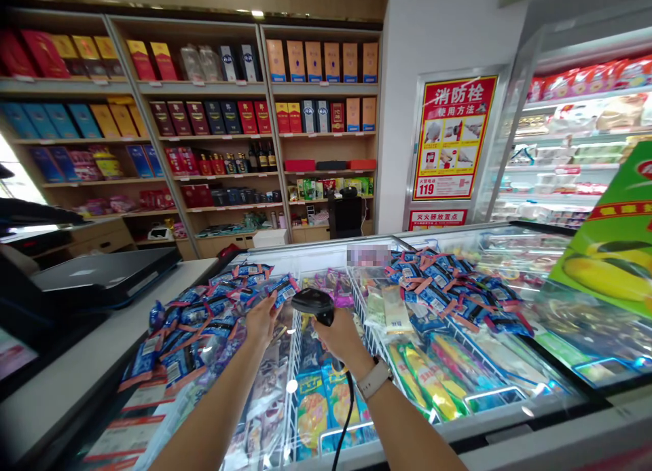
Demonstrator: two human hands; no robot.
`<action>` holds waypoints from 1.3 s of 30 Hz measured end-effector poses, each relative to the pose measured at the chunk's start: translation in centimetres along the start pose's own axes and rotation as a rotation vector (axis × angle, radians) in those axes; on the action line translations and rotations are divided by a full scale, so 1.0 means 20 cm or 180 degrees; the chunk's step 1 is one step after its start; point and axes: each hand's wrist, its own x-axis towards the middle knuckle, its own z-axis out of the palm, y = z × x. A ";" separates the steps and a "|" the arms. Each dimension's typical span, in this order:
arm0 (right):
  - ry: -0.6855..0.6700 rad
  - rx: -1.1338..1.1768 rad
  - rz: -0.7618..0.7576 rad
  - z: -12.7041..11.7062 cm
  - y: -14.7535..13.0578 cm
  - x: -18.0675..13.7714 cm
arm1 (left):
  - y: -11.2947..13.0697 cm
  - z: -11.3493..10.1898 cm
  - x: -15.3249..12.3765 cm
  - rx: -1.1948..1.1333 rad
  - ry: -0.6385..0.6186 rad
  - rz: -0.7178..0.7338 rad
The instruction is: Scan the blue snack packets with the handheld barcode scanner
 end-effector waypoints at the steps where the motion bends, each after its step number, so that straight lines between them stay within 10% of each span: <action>1: 0.0061 -0.0142 -0.0051 -0.01 0.00 0.00 | 0.00 0.00 0.00 -0.0057 -0.0037 -0.0057; 11: 0.0276 -0.1600 -0.0598 -0.02 -0.03 -0.02 | 0.00 -0.01 -0.02 -0.0162 -0.0075 -0.0192; 23: 0.0193 -0.1544 -0.0463 -0.01 -0.04 -0.03 | 0.02 0.00 -0.03 -0.0216 -0.0063 -0.0239; 32: 0.0687 0.1496 -0.0167 -0.13 0.00 0.02 | 0.00 0.07 -0.03 0.0775 -0.0840 -0.0472; 39: 0.1570 0.3945 -0.0759 -0.59 0.03 0.00 | -0.15 0.63 -0.18 0.1455 -0.1970 -0.0277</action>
